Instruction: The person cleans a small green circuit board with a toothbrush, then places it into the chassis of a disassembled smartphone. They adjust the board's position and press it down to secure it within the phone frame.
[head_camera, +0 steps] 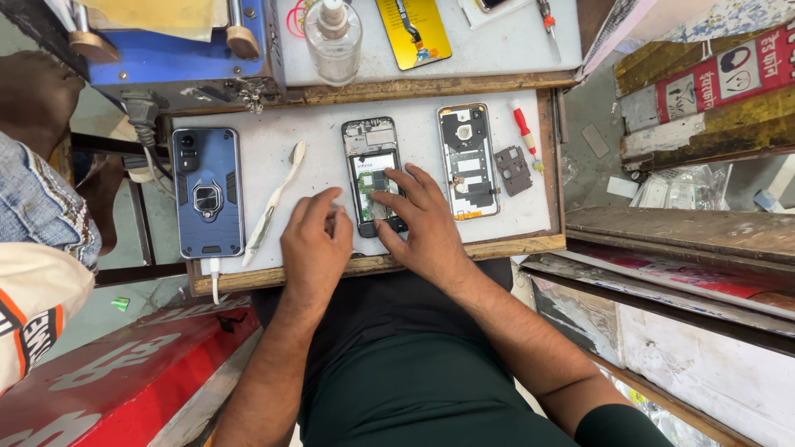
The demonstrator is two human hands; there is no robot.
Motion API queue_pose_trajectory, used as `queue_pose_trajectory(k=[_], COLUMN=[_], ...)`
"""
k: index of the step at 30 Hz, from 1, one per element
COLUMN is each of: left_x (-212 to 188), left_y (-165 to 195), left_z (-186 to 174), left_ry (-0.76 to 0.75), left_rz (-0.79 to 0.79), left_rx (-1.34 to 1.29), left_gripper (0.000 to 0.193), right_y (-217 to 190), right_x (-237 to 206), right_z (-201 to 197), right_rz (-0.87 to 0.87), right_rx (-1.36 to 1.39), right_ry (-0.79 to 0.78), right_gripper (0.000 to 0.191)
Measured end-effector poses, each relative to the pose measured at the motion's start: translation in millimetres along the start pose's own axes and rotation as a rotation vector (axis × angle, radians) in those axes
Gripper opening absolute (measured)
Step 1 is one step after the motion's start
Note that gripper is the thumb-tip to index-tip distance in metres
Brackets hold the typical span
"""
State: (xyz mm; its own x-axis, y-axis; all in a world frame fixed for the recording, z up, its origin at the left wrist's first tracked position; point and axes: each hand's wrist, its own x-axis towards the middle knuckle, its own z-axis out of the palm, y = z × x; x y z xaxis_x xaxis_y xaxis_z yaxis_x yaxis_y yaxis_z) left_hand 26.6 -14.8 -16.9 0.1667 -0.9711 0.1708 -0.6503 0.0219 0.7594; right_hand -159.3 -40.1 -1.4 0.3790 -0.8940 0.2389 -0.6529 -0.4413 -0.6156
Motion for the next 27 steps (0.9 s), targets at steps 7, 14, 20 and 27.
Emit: queue_pose_trajectory(k=[7, 14, 20, 27], left_x=[7.9, -36.1, -68.6, -57.4], left_y=[-9.1, 8.7, 31.4, 42.3], left_z=[-41.1, -39.1, -17.1, -2.3], left_ry=[0.079, -0.052, -0.189, -0.284], left_rz=[-0.068, 0.049, 0.116, 0.059], left_rx=[0.631, 0.362, 0.278, 0.571], left_gripper=[0.039, 0.044, 0.064, 0.068], right_y=[-0.7, -4.7, -2.7, -6.7], right_x=[-0.7, 0.5, 0.0, 3.0], right_z=[-0.2, -0.5, 1.3, -1.4], right_rz=[0.002, 0.002, -0.007, -0.020], right_rx=[0.003, -0.010, -0.021, -0.033], right_ry=[0.018, 0.065, 0.059, 0.057], right_gripper=[0.039, 0.039, 0.039, 0.041])
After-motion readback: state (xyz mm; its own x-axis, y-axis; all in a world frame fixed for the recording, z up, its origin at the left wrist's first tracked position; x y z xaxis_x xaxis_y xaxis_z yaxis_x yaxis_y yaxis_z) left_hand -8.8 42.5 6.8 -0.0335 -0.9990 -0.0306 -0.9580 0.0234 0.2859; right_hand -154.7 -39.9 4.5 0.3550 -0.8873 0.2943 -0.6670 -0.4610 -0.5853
